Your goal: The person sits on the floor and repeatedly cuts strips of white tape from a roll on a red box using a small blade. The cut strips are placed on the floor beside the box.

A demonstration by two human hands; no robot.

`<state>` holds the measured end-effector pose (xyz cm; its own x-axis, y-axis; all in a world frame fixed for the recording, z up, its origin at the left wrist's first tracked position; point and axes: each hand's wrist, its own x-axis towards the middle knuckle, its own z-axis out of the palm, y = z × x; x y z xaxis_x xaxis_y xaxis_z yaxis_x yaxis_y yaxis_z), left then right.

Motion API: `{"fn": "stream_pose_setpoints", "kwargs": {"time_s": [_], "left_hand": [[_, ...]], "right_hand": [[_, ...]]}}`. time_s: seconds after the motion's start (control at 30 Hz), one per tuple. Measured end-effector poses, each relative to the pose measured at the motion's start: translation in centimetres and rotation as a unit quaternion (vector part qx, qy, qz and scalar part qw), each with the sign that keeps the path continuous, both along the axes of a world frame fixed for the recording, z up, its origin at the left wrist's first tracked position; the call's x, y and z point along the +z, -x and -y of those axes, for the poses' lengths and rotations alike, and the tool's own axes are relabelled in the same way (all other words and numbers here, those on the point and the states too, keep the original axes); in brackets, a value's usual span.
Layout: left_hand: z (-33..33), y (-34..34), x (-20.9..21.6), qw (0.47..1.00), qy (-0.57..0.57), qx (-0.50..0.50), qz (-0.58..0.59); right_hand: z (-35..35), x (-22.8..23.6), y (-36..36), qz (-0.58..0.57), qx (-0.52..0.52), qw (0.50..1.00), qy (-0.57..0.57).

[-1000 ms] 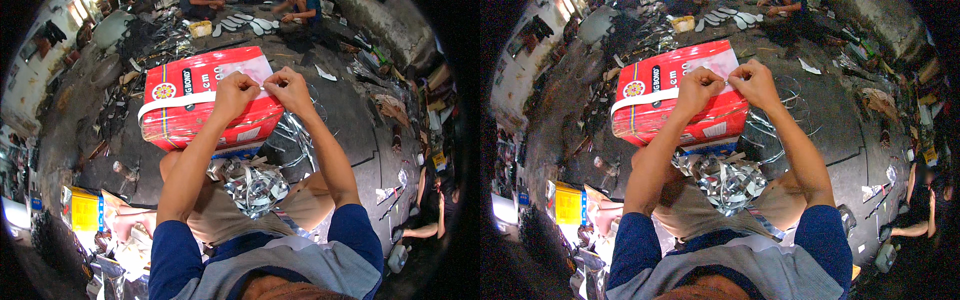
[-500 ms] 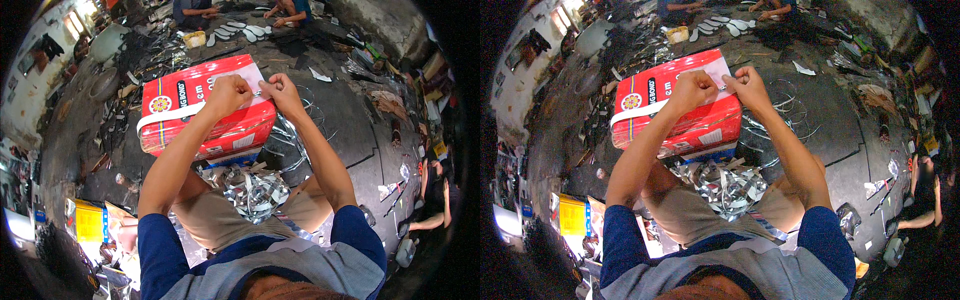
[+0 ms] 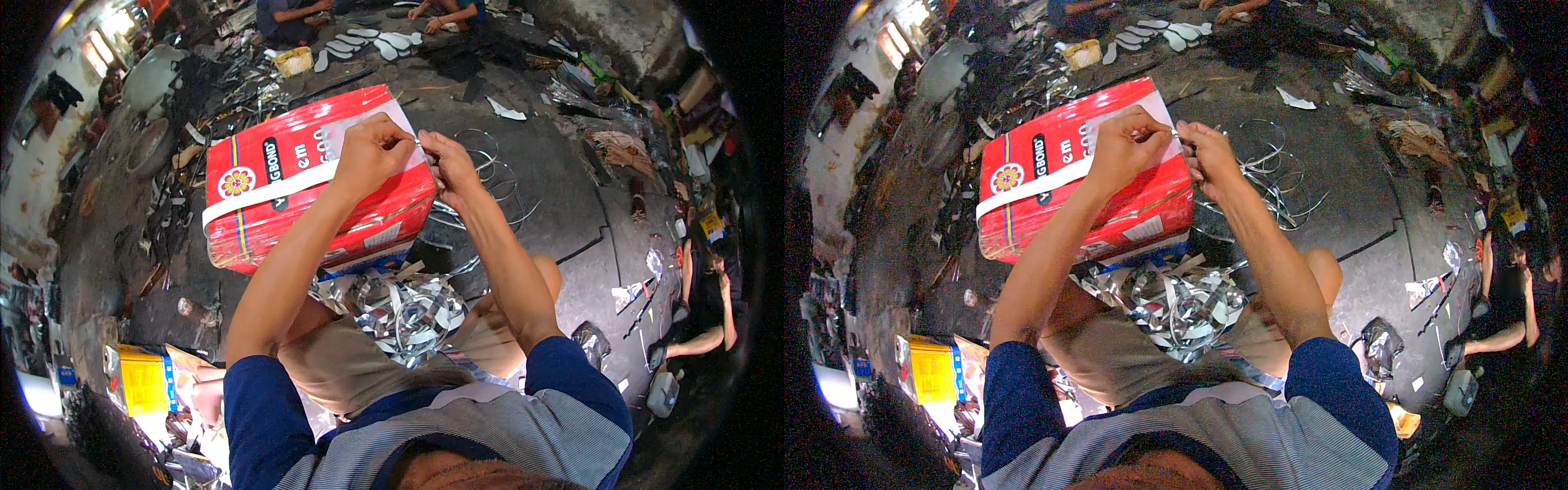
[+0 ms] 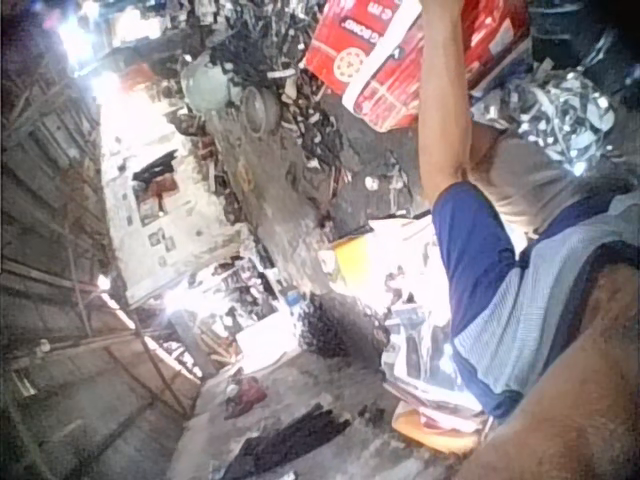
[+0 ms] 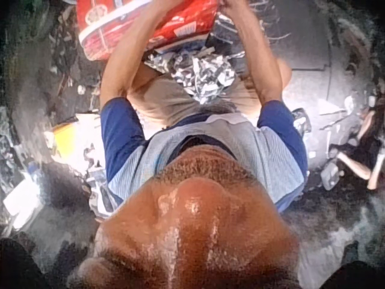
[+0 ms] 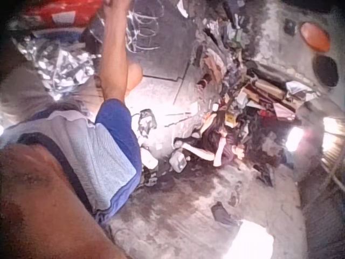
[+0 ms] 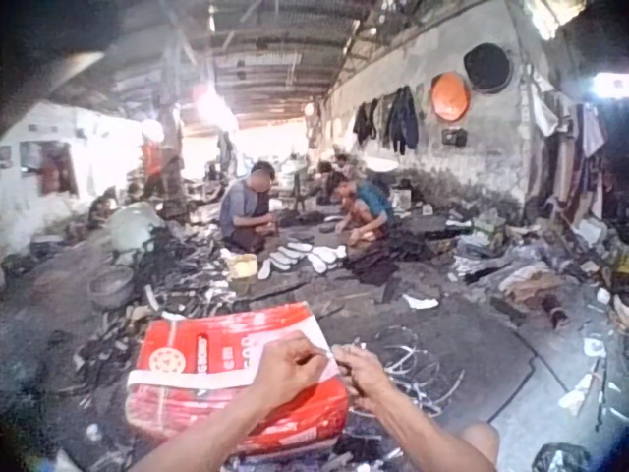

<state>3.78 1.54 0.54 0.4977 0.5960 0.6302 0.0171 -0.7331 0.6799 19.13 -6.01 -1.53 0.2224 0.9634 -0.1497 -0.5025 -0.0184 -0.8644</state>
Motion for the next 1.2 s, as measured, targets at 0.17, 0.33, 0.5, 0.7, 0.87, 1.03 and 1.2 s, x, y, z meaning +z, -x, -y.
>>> {"fn": "stream_pose_setpoints", "kwargs": {"time_s": [0.17,0.33,0.5,0.7,0.87,1.03,1.2], "left_hand": [[-0.4,-0.1,-0.2,1.0,0.007,-0.004,0.009],[-0.6,-0.6,0.0,1.0,0.007,-0.01,-0.002],[-0.5,0.1,0.0,1.0,0.016,0.007,-0.008],[-0.2,0.2,0.4,0.997,0.077,0.015,-0.024],[-0.5,-0.4,0.2,0.997,0.07,0.016,-0.021],[-1.3,0.1,-0.1,0.997,0.071,0.019,-0.021],[-1.3,-0.8,0.2,0.995,0.084,0.024,-0.041]], "right_hand": [[-0.4,0.1,-0.8,-0.053,0.051,0.996,0.055],[-4.4,2.6,-2.8,0.418,-0.057,0.906,0.029],[-5.5,1.8,-1.3,0.618,-0.118,0.778,0.002],[-6.5,-5.3,-1.8,0.421,-0.122,0.899,-0.004],[-6.8,-15.7,-2.6,0.451,-0.136,0.881,0.051],[-6.5,-24.9,-2.7,0.463,-0.081,0.869,0.153],[-5.1,-34.0,-3.3,0.465,-0.121,0.848,0.223]]}}
